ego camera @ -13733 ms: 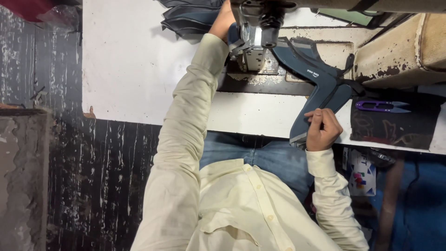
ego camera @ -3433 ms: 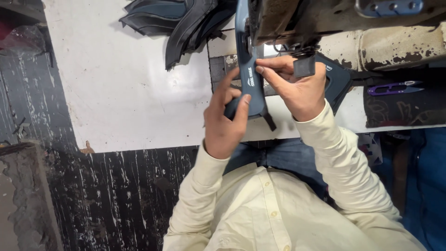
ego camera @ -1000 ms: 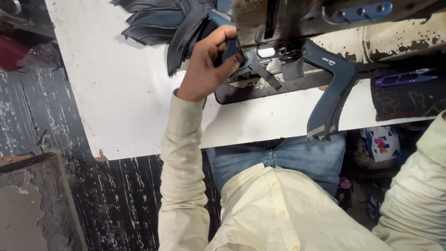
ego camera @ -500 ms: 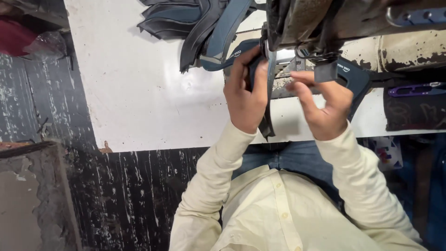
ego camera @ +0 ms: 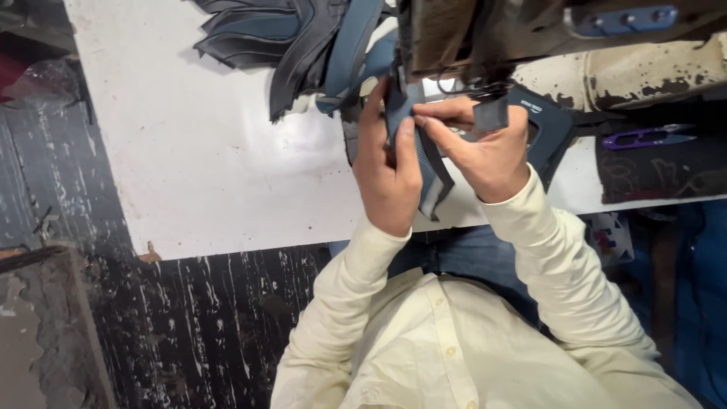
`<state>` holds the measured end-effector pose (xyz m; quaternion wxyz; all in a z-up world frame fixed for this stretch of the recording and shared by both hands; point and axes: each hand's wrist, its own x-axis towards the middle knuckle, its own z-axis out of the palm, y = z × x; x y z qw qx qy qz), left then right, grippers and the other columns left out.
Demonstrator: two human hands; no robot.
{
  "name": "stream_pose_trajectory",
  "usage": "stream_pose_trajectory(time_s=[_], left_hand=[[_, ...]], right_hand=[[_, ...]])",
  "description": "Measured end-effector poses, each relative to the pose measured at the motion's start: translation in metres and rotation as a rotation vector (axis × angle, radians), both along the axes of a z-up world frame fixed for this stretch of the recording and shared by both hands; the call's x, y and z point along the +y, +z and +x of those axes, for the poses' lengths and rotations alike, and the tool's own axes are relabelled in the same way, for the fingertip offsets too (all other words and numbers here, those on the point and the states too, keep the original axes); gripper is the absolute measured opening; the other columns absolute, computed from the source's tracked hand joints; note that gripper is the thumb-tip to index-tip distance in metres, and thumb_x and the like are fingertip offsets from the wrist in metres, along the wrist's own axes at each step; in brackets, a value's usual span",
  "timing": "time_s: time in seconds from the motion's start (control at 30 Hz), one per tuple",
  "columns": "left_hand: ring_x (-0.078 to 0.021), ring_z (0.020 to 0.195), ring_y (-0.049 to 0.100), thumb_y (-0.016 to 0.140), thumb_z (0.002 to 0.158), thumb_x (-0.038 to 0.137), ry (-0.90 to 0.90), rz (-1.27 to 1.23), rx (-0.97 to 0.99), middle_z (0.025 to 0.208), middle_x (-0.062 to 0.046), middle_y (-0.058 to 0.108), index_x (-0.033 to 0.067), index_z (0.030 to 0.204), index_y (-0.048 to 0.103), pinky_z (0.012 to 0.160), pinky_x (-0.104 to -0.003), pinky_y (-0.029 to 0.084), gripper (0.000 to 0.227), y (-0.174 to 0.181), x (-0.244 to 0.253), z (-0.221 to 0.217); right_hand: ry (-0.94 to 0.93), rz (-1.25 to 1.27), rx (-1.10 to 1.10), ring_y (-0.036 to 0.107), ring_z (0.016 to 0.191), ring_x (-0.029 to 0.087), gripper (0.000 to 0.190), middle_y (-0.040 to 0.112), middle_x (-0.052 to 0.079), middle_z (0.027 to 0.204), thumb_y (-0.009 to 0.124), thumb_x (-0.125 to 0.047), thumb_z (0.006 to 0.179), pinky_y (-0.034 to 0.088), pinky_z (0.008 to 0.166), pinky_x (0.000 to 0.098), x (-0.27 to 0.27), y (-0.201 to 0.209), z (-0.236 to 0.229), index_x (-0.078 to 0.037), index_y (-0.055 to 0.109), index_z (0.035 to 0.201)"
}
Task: Stitching various components of shoe uppers together using an industrial sewing machine.
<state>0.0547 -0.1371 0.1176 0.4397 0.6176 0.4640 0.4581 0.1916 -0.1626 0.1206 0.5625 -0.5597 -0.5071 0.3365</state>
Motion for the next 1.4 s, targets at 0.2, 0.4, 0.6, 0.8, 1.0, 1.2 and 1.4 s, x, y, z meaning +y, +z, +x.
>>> stream_pose_trajectory(time_s=[0.2, 0.4, 0.6, 0.8, 1.0, 1.2, 1.4], left_hand=[[-0.0166, 0.086, 0.062, 0.052, 0.108, -0.002, -0.108, -0.226, -0.202, 0.131, -0.020, 0.064, 0.0057, 0.162, 0.022, 0.072, -0.026, 0.052, 0.062, 0.006, -0.043, -0.006], [-0.0048, 0.056, 0.054, 0.049, 0.105, -0.002, -0.081, -0.339, -0.238, 0.107, -0.010, 0.067, 0.0050, 0.162, 0.026, 0.049, -0.021, 0.046, 0.062, 0.006, -0.034, -0.006], [-0.0045, 0.067, 0.053, 0.051, 0.109, -0.003, -0.125, -0.136, -0.068, 0.103, -0.003, 0.068, 0.0040, 0.164, 0.033, 0.060, -0.022, 0.043, 0.059, -0.002, -0.006, -0.013], [-0.0023, 0.062, 0.050, 0.051, 0.109, -0.002, -0.242, -0.144, -0.129, 0.086, 0.001, 0.064, 0.0071, 0.162, 0.037, 0.056, -0.021, 0.039, 0.055, -0.008, 0.028, -0.020], [-0.0014, 0.062, 0.040, 0.056, 0.113, -0.001, -0.311, -0.189, -0.289, 0.081, 0.003, 0.054, 0.0085, 0.160, 0.045, 0.055, -0.020, 0.032, 0.049, -0.023, 0.046, -0.027], [-0.0077, 0.093, 0.056, 0.057, 0.115, 0.007, -0.125, 0.059, -0.004, 0.130, -0.007, 0.067, 0.0086, 0.156, 0.045, 0.079, -0.025, 0.046, 0.043, -0.006, -0.023, -0.023], [-0.0042, 0.071, 0.052, 0.058, 0.110, 0.011, -0.032, -0.177, -0.116, 0.090, -0.004, 0.066, 0.0081, 0.158, 0.044, 0.066, -0.019, 0.044, 0.051, 0.006, -0.035, -0.022]], right_hand=[[0.001, -0.020, -0.021, 0.075, 0.091, 0.013, 0.016, 0.078, 0.011, 0.104, 0.074, 0.003, 0.098, 0.060, 0.081, 0.0226, 0.002, 0.005, 0.004, 0.004, 0.075, 0.114], [-0.017, -0.001, -0.119, 0.074, 0.088, 0.014, 0.015, 0.078, 0.010, 0.101, 0.077, 0.001, 0.098, 0.059, 0.079, 0.0240, -0.003, 0.003, 0.016, 0.003, 0.076, 0.113], [-0.215, -0.097, -0.771, 0.069, 0.110, 0.033, 0.039, 0.072, 0.019, 0.116, 0.085, -0.010, 0.084, 0.056, 0.095, 0.0416, -0.025, -0.076, 0.100, 0.004, 0.072, 0.117], [-0.157, -0.147, -0.878, 0.059, 0.133, 0.040, 0.033, 0.068, 0.021, 0.136, 0.089, -0.013, 0.084, 0.047, 0.113, 0.0491, -0.052, -0.094, 0.136, 0.001, 0.072, 0.110], [-0.206, -0.151, -0.399, 0.075, 0.101, 0.025, 0.035, 0.073, 0.014, 0.112, 0.083, -0.008, 0.094, 0.060, 0.092, 0.0340, -0.081, -0.038, 0.084, 0.001, 0.062, 0.121], [-0.102, -0.037, -0.065, 0.070, 0.104, 0.017, 0.048, 0.064, 0.013, 0.115, 0.082, -0.001, 0.086, 0.061, 0.091, 0.0293, -0.092, -0.054, 0.011, 0.001, 0.052, 0.123], [0.116, -0.106, 0.208, 0.069, 0.102, 0.015, 0.043, 0.068, 0.011, 0.115, 0.079, -0.003, 0.093, 0.060, 0.089, 0.0270, -0.049, -0.026, 0.008, 0.002, 0.058, 0.130]])
